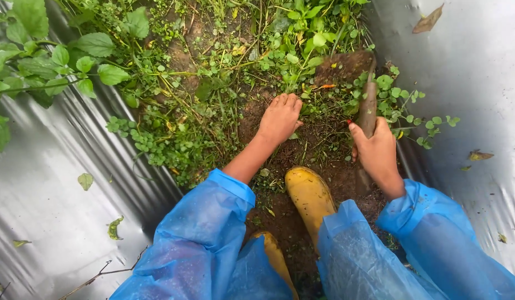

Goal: Weeding a garden bed by using a hand hoe to loosen soil and pulling out weeds by hand.

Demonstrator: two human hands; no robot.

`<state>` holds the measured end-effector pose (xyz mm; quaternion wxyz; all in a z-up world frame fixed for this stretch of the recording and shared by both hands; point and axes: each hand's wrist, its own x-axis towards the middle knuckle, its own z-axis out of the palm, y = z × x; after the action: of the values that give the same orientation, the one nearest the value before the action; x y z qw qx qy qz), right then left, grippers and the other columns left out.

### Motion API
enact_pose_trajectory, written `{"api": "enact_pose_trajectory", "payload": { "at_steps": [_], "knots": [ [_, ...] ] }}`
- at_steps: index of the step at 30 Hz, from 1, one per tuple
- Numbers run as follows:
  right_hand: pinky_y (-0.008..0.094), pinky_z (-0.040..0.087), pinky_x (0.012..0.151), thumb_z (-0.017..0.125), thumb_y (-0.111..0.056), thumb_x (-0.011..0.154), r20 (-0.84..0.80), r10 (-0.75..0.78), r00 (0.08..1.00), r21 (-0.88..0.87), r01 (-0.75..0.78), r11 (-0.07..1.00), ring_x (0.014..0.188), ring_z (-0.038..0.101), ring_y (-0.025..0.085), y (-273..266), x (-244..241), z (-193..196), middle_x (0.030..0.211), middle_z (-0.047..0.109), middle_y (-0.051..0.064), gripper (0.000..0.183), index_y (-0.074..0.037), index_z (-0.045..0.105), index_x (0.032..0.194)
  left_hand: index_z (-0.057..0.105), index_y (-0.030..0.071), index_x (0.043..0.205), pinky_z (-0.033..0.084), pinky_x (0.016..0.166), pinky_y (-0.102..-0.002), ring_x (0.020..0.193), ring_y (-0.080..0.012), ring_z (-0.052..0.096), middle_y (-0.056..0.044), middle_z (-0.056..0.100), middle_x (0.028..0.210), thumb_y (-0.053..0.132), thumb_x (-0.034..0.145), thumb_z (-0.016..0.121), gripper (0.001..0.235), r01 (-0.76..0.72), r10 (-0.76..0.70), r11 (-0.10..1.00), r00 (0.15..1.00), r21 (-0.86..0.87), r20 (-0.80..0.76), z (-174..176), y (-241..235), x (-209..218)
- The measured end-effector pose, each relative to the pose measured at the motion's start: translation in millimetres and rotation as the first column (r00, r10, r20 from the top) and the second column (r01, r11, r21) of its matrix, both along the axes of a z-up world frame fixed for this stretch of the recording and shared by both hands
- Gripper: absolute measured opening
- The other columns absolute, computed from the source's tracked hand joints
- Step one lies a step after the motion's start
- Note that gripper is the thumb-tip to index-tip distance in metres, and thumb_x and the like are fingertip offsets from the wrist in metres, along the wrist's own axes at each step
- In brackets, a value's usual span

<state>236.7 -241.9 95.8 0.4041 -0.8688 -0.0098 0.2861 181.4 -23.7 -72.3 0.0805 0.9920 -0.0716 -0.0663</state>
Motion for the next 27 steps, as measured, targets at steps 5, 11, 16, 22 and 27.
{"api": "enact_pose_trajectory", "payload": {
  "at_steps": [5, 11, 16, 22, 27],
  "knots": [
    [0.032, 0.053, 0.046, 0.057, -0.012, 0.111, 0.054, -0.021, 0.998, 0.069, 0.017, 0.997, 0.048, 0.059, 0.018, 11.6, 9.1, -9.5, 0.066, 0.059, 0.008, 0.023, 0.008, 0.049, 0.12, 0.065, 0.001, 0.11, 0.056, 0.09, -0.043, 0.097, -0.0343, 0.069, -0.017, 0.064, 0.1, 0.026, 0.091, 0.076, 0.033, -0.029, 0.029, 1.0, 0.996, -0.002, 0.08, -14.3, 5.8, -31.0],
    [0.033, 0.053, 0.04, 0.059, -0.014, 0.107, -0.164, 0.083, 0.983, -0.078, -0.097, 0.992, 0.043, 0.058, 0.02, 18.2, -42.9, -6.3, 0.062, 0.059, 0.011, 0.025, 0.008, 0.053, 0.116, 0.069, 0.002, 0.098, 0.061, 0.068, -0.038, 0.075, -0.0296, 0.073, -0.014, 0.067, 0.082, 0.011, 0.094, 0.063, 0.011, -0.052, 0.058, 0.996, 0.995, -0.069, 0.078, -14.3, -14.2, -63.7],
    [0.031, 0.053, 0.039, 0.059, -0.015, 0.109, -0.139, 0.1, 0.985, -0.034, -0.106, 0.994, 0.043, 0.058, 0.019, 15.5, -16.2, -13.6, 0.063, 0.058, 0.009, 0.023, 0.006, 0.053, 0.116, 0.07, 0.0, 0.098, 0.062, 0.064, -0.038, 0.075, -0.03, 0.075, -0.016, 0.068, 0.082, 0.008, 0.094, 0.062, 0.011, -0.049, 0.052, 0.997, 0.997, -0.054, 0.059, 8.4, -19.0, -65.9],
    [0.035, 0.053, 0.037, 0.056, -0.017, 0.109, -0.159, 0.074, 0.984, -0.058, -0.084, 0.995, 0.042, 0.059, 0.023, 8.8, -36.8, -9.5, 0.062, 0.058, 0.013, 0.025, 0.008, 0.051, 0.113, 0.07, 0.001, 0.098, 0.062, 0.061, -0.038, 0.074, -0.0289, 0.075, -0.017, 0.069, 0.082, 0.009, 0.095, 0.062, 0.012, -0.013, 0.013, 1.0, 0.998, 0.006, 0.055, 10.8, -20.8, -65.0],
    [0.033, 0.05, 0.038, 0.054, -0.015, 0.111, -0.071, 0.053, 0.996, 0.038, -0.05, 0.998, 0.043, 0.058, 0.021, 12.0, -9.3, 1.1, 0.061, 0.058, 0.009, 0.021, 0.006, 0.051, 0.112, 0.071, -0.002, 0.099, 0.063, 0.066, -0.04, 0.078, -0.0308, 0.075, -0.019, 0.07, 0.084, 0.006, 0.096, 0.06, 0.014, 0.027, -0.027, 1.0, 0.998, 0.002, 0.062, 20.5, -16.2, -71.7]
  ]
}}
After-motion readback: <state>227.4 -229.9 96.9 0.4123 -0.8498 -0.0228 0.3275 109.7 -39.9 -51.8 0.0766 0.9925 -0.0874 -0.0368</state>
